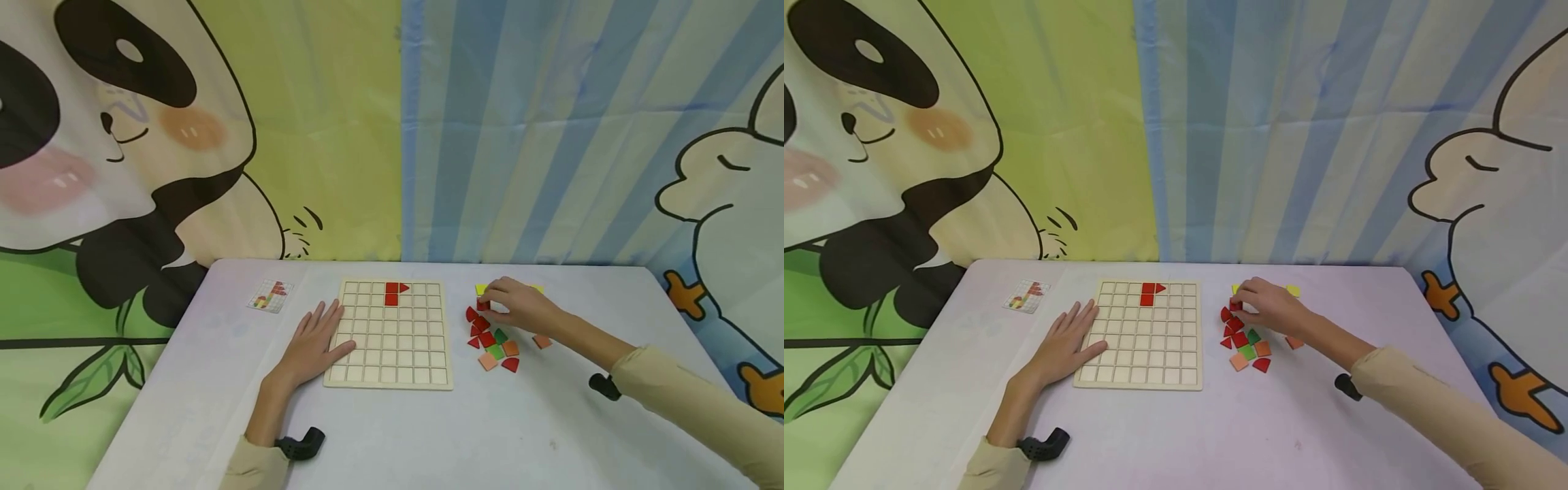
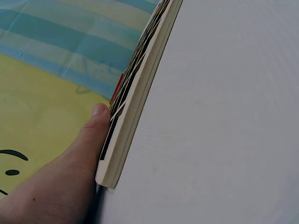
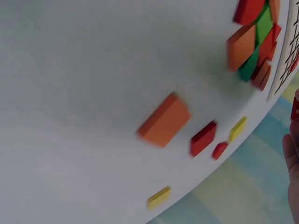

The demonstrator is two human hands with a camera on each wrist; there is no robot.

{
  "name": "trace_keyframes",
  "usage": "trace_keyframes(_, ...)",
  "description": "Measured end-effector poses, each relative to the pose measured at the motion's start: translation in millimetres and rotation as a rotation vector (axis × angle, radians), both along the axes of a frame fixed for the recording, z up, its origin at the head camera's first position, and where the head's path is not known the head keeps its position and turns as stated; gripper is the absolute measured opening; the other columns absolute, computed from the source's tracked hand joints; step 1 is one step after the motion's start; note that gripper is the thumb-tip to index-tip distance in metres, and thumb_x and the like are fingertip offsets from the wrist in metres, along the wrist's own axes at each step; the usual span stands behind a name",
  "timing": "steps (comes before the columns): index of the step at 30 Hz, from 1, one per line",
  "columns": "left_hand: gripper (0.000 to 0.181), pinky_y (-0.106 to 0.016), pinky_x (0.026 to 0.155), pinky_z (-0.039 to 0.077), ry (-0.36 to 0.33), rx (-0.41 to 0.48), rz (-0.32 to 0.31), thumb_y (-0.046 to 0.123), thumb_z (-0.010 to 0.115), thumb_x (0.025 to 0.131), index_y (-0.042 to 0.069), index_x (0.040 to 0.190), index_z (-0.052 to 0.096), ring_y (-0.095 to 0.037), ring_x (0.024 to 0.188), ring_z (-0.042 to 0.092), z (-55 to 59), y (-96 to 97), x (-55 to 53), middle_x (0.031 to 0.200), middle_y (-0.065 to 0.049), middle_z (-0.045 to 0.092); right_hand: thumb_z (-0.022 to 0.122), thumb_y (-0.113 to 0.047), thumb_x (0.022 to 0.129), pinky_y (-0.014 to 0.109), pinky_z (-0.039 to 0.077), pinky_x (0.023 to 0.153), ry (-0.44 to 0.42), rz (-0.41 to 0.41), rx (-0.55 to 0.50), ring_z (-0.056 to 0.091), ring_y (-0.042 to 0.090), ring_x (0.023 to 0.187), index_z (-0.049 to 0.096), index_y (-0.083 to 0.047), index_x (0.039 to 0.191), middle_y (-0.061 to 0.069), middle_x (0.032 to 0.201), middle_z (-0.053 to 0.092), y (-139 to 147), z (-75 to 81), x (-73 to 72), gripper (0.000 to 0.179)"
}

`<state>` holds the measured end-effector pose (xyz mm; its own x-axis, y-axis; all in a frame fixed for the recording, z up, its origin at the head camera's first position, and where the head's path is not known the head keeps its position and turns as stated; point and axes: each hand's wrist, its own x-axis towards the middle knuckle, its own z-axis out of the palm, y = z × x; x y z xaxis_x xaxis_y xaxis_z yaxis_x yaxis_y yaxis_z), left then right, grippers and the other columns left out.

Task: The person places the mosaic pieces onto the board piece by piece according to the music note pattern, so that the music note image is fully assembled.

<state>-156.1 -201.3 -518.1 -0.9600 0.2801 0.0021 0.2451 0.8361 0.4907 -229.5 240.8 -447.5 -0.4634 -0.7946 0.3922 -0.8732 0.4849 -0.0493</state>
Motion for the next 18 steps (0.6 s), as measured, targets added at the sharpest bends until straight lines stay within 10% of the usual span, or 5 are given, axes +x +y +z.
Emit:
trace_keyframes(6, 0.091, -0.056, 0.13, 0.005, -0.001, 0.005, 0.0, 0.06, 0.059, 0.098, 0.01, 0.165, 0.024, -0.033, 0.163, 0.007, 2.3, -0.5, 0.9, 0.174, -0.007, 0.017, 0.088, -0.004, 0.079, 0.031, 0.061, 0.076, -0.105, 0.1, -0.064, 0.065, 0.022, 0.092, 0.073, -0.005, 0.1, 0.006, 0.099, 0.072, -63, -1.2, -3.1, 0.026)
trace_keyframes(18, 0.091, -0.056, 0.13, 0.005, -0.003, -0.006, 0.001, 0.061, 0.059, 0.098, 0.01, 0.165, 0.024, -0.032, 0.163, 0.006, 2.4, -0.4, 1.2, 0.174, -0.006, 0.016, 0.079, -0.009, 0.091, 0.036, 0.058, 0.087, -0.283, 0.005, -0.017, 0.066, 0.026, 0.098, 0.074, -0.003, 0.102, 0.01, 0.102, 0.072, -137, -13.1, -30.2, 0.013)
